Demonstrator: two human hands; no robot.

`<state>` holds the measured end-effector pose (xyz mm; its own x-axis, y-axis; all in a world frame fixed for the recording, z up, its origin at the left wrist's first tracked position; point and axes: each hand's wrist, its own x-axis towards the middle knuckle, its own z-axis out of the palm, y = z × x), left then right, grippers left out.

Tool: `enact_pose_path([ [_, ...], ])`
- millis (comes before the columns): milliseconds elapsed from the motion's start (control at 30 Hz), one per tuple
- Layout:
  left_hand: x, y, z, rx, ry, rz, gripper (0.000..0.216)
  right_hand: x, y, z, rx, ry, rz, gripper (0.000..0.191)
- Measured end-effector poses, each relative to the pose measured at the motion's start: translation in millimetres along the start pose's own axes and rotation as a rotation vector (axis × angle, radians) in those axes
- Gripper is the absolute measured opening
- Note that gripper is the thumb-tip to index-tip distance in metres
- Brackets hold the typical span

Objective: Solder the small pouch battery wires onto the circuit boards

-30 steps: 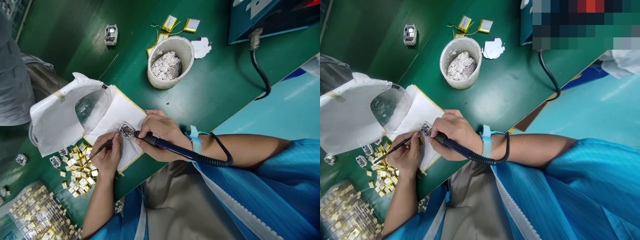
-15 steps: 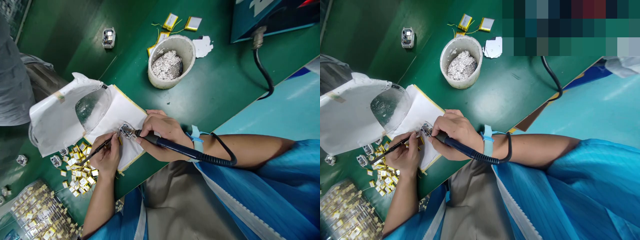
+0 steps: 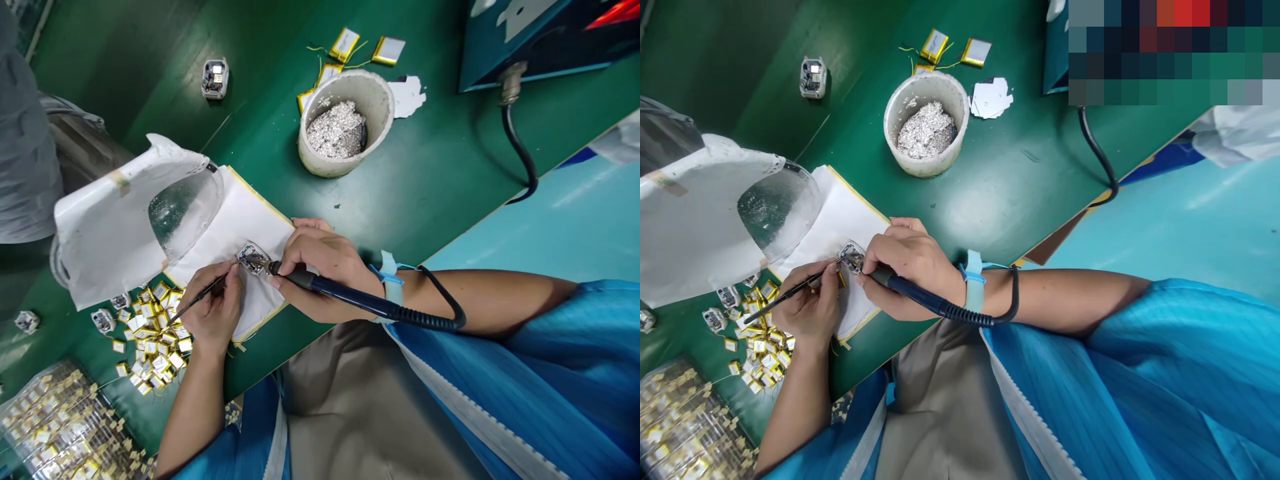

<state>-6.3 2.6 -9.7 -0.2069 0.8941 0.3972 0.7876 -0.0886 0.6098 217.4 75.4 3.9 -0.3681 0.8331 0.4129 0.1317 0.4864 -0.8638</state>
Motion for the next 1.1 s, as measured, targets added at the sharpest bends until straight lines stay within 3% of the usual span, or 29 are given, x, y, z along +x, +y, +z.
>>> enact_pose_path([
  [167, 2.2, 2.1, 0.6, -0.015, 0.011, 0.048, 0.008, 0.1, 0.8, 1.1, 0.016, 0.018, 0.01, 0.018],
  [367, 1.8, 6.1, -1.1, -0.165, 0.045, -0.038, 0.011, 0.2, 0.9, 0.0, 0.09, 0.101, 0.021, 0.021],
  [600, 1.5, 2.2, -4.9, -0.303, -0.029, 0.01, 0.013, 1.4, 0.9, 0.1, 0.082, 0.107, 0.006, 0.022],
  [733, 1.3, 1.7, -1.9, -0.282, -0.001, 0.019, 0.012, 1.4, 0.2, -0.4, 0.062, 0.111, 0.016, 0.021],
  [933, -2.7, 2.8, 1.3, -0.013, 0.055, -0.184, 0.021, 0.5, 1.0, 0.1, 0.028, 0.096, 0.009, 0.021],
  [1100, -1.9, 5.0, 2.3, 0.04, 0.062, -0.217, 0.025, -0.4, 1.9, 1.7, -0.003, 0.065, 0.005, 0.02],
])
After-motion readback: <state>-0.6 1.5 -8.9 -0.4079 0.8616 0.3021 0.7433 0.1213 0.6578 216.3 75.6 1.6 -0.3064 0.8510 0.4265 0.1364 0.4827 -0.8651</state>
